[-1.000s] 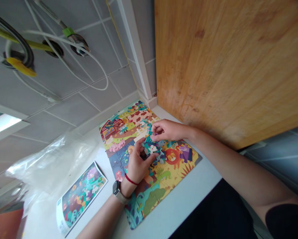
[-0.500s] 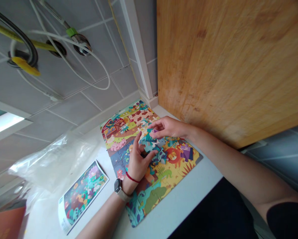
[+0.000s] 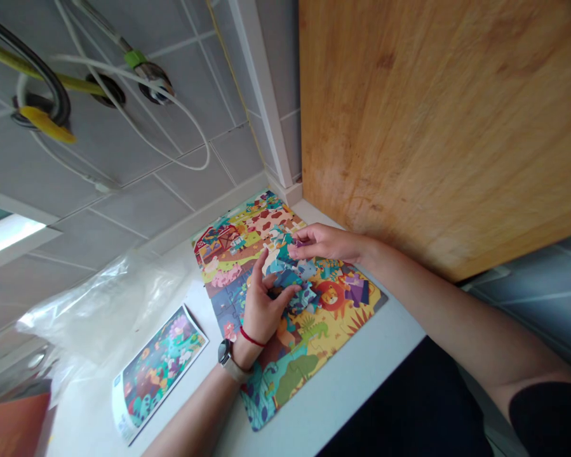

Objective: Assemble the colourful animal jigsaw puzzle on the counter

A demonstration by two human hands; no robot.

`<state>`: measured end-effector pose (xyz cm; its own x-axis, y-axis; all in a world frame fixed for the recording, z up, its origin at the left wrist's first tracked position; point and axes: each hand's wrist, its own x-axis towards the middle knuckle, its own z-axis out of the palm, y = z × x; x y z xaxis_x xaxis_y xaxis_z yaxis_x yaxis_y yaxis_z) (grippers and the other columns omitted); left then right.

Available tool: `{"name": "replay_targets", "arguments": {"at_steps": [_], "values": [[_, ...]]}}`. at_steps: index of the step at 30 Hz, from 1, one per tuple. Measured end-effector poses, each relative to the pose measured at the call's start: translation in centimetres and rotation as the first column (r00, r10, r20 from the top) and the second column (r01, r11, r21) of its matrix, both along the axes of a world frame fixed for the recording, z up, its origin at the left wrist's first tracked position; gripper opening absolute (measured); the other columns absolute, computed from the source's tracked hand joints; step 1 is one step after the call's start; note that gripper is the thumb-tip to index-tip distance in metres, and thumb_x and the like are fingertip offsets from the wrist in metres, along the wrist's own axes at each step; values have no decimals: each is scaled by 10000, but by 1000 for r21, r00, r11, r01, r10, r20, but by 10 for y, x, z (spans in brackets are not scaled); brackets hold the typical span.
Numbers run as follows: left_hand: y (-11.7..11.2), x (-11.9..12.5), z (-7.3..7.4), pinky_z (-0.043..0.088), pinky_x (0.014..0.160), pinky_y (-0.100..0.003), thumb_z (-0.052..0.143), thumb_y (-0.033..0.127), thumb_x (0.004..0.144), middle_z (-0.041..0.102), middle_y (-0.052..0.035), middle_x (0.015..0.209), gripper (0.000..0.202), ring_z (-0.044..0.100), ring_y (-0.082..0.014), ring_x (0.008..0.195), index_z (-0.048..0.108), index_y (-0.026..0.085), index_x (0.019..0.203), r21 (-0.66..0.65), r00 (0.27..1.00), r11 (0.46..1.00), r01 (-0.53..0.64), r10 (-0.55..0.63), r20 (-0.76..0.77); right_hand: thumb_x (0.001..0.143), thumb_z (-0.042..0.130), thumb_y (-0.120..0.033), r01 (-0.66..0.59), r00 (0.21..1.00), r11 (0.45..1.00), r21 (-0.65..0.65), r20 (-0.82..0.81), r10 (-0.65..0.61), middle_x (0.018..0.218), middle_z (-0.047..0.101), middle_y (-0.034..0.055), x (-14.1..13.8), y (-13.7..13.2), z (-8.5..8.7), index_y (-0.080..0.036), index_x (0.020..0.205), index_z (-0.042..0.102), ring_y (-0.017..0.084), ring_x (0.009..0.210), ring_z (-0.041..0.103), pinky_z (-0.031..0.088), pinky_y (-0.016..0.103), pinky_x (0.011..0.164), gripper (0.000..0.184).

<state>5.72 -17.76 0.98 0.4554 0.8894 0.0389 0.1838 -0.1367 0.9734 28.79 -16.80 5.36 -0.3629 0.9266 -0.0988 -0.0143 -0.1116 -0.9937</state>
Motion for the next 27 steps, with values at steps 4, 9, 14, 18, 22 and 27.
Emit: {"name": "replay_targets", "arguments": {"at_steps": [4,9,14,18,22,27], "values": [[1,1,1,367,489,-179,876,413,810,445,144,578,1053,464,-81,474,250,231,1637,-43,999,999,-23,25,40,781,852,-382,-90,986,994,56,143,81,765,667,-35,-7,-2,-3,-154,809,715,124,751,593,458,243,696,267],[1,0,-3,566,876,-341,891,375,794,734,47,812,1105,730,-190,849,192,270,1643,20,999,999,38,-38,26,740,904,-382,131,990,991,-8,-58,-131,867,712,-10,-11,1,-4,-167,883,725,131,793,657,560,252,724,314],[2,-2,-7,465,1105,-438,866,325,812,787,-16,1018,1017,690,-228,1183,239,293,1612,97,990,986,139,-137,-24,714,942,-346,235,938,961,-145,-224,-263,934,732,13,-5,3,-1,-186,986,746,129,813,694,623,241,700,371],[3,-1,-5,538,842,-305,861,313,806,734,19,945,880,698,-155,854,382,283,1544,67,1000,998,0,0,8,727,933,-332,141,959,979,-146,-227,-172,966,759,26,-4,1,-1,-166,967,763,125,820,699,598,219,692,337],[11,0,-1,511,675,-231,845,383,817,652,35,818,590,630,-113,718,608,220,1331,16,981,992,-125,121,155,710,941,-339,147,963,978,-146,-204,-176,954,771,29,-7,1,-3,-157,922,776,122,823,692,583,219,726,324],[21,-4,0,554,561,-216,885,523,738,645,8,854,503,641,-110,677,716,173,1059,-118,931,955,-271,291,220,679,955,-357,281,914,940,-194,-246,-324,940,755,16,-7,4,-3,-190,917,775,113,789,670,577,201,678,342]]}}
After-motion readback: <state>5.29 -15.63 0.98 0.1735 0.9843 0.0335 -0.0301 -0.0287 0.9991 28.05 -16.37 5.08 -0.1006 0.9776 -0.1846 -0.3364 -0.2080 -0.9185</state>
